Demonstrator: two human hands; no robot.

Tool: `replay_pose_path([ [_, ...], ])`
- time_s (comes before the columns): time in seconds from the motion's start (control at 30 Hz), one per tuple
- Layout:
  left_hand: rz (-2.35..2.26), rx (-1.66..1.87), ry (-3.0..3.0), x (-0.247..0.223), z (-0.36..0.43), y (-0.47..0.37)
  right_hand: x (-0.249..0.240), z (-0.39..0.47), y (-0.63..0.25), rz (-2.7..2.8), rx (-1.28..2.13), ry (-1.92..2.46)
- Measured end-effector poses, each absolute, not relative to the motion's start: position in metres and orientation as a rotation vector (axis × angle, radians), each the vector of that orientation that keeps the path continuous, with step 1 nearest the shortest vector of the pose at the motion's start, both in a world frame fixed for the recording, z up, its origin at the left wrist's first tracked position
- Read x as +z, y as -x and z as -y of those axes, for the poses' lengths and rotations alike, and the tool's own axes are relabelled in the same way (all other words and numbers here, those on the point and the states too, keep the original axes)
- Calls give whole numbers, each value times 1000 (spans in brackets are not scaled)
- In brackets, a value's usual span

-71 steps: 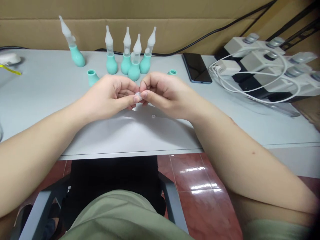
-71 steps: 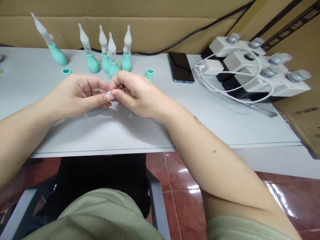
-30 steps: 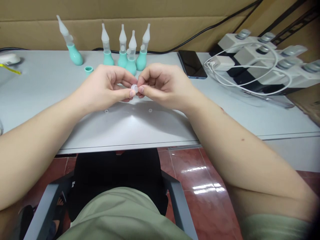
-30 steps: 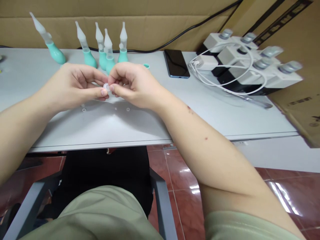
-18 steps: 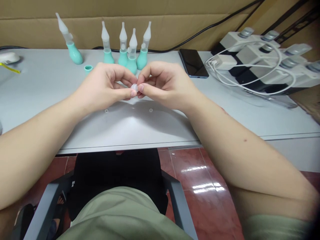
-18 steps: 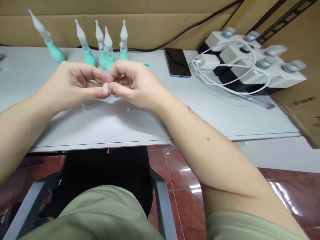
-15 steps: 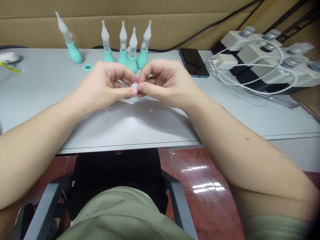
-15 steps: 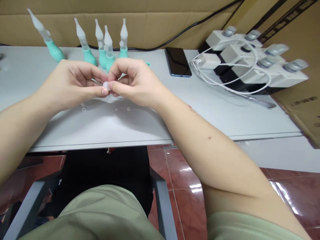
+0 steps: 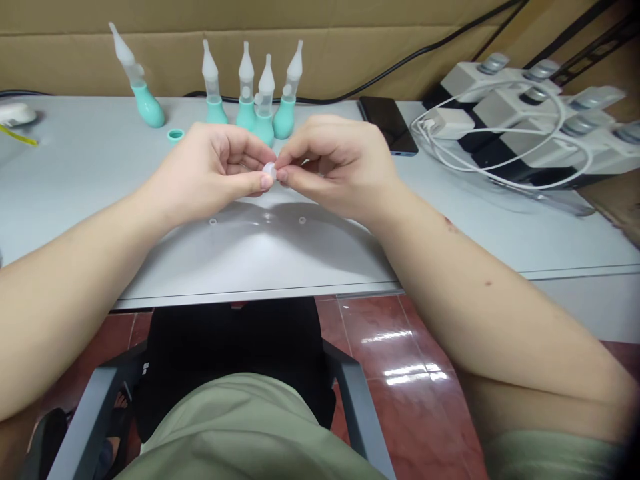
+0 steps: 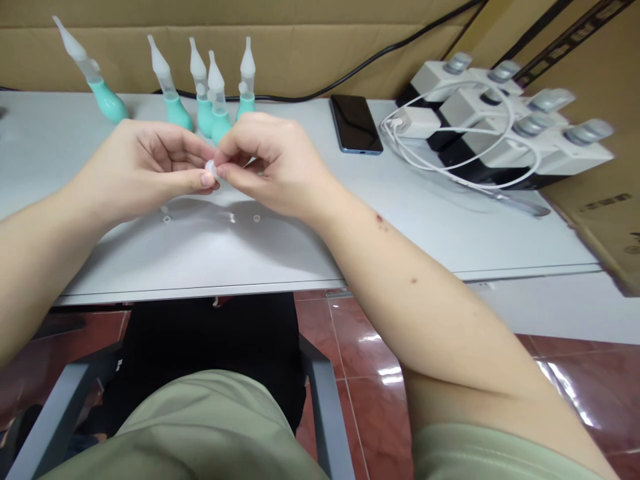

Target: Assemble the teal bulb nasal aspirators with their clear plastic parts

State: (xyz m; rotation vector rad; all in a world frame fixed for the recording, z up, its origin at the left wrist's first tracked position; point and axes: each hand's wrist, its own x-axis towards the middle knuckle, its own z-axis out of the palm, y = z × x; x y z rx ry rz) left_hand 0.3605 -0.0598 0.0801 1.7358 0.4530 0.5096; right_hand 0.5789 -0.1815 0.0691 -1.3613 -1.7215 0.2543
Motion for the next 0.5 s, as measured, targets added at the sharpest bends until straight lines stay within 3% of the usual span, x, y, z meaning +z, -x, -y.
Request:
replay_pose_path([
  [0.23, -436, 516, -1796, 77, 56, -362, 59, 172, -581, 1738, 305, 1260],
  [0.5, -400, 610, -1809, 74, 56, -362, 45, 163, -575, 1525, 646, 1050],
])
